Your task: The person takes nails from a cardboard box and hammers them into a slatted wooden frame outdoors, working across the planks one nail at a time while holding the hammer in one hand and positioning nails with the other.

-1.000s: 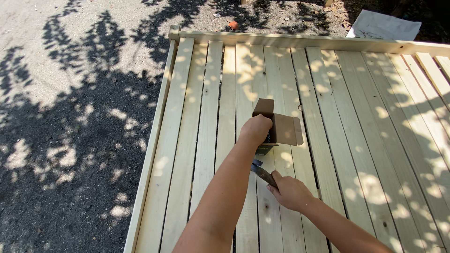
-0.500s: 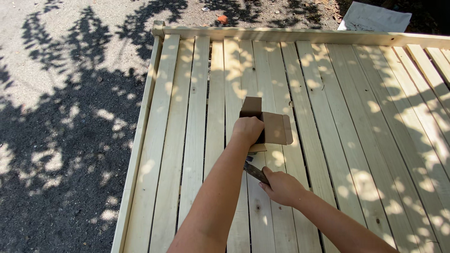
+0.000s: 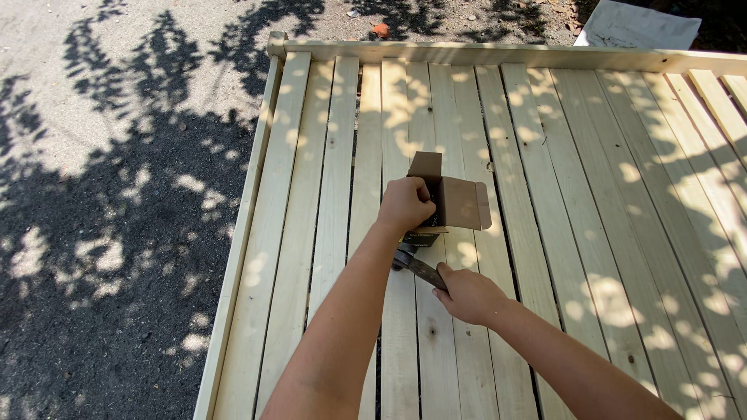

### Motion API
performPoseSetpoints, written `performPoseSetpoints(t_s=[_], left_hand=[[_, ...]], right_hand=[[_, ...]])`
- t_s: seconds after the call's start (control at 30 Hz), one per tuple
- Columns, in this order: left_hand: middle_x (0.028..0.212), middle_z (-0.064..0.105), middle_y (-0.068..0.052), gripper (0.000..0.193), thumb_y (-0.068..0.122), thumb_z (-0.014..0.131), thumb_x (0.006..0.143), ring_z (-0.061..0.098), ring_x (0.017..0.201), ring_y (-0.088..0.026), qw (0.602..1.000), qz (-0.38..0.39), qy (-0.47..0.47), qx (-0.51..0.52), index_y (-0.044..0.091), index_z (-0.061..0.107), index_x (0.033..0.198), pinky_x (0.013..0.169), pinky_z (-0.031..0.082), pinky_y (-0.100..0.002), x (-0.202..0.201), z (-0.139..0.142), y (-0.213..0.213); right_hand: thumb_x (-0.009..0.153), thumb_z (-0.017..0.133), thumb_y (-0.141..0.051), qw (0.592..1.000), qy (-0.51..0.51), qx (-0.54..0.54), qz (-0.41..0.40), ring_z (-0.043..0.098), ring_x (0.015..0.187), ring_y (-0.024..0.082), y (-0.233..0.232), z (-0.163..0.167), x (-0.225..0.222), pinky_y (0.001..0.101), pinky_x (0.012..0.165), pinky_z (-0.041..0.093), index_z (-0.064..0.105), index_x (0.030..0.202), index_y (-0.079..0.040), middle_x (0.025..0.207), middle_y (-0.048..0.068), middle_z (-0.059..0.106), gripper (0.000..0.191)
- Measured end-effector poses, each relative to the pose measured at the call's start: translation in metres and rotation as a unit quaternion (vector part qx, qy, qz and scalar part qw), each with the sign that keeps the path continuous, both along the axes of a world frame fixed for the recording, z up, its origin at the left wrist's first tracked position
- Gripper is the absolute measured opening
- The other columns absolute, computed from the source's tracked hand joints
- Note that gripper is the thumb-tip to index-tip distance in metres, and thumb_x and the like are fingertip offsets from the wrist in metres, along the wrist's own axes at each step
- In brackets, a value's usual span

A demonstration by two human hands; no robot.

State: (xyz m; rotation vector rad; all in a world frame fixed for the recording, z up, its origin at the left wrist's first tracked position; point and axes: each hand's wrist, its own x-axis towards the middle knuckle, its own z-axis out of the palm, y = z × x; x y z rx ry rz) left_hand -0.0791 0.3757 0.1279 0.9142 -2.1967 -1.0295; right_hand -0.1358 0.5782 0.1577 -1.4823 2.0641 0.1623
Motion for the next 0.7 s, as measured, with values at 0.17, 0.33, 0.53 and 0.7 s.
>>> performPoseSetpoints(t_s=[0.17,0.33,0.53,0.7], left_hand=[[0.071,0.072,-0.007,0.012,0.009,0.072,0.079,0.072,0.067,-0.015,0.975,0.076,0.121,0.171,0.0,0.065,0.082,0.06,0.058,-0.031,0.045,0.026,0.01],[0.094,0.068,-0.006,0.013,0.007,0.061,0.094,0.073,0.075,-0.013,0.922,0.162,0.189,0.297,0.0,0.061,0.105,0.06,0.062,-0.029,0.14,0.012,0.012],[0.093,0.07,-0.002,0.023,0.009,0.069,0.092,0.071,0.075,-0.011,0.877,0.297,0.216,0.309,0.005,0.066,0.114,0.06,0.057,-0.027,0.255,-0.059,0.025],[0.085,0.073,-0.002,0.014,0.009,0.08,0.088,0.064,0.068,-0.009,0.903,0.323,0.191,0.207,0.0,0.073,0.095,0.063,0.052,-0.022,0.293,-0.122,0.037]], right_hand=[[0.101,0.054,-0.035,1.0,0.004,-0.012,0.01,0.072,0.079,0.033,-0.002,0.008,0.001,0.0487,0.074,0.057,0.05,0.116,-0.006,0.083,0.014,0.073,0.032],[0.101,0.055,-0.038,0.999,-0.031,-0.014,-0.01,0.072,0.077,0.035,-0.009,0.001,0.013,0.0503,0.073,0.055,0.052,0.112,-0.009,0.082,0.015,0.072,0.031],[0.098,0.059,-0.04,0.987,-0.132,-0.086,-0.014,0.067,0.066,0.035,-0.038,-0.021,0.035,0.0488,0.066,0.05,0.052,0.097,-0.006,0.07,0.017,0.068,0.035],[0.096,0.061,-0.037,0.971,-0.205,-0.12,0.008,0.062,0.059,0.033,-0.058,-0.04,0.068,0.0469,0.061,0.048,0.051,0.093,-0.005,0.065,0.016,0.063,0.033]])
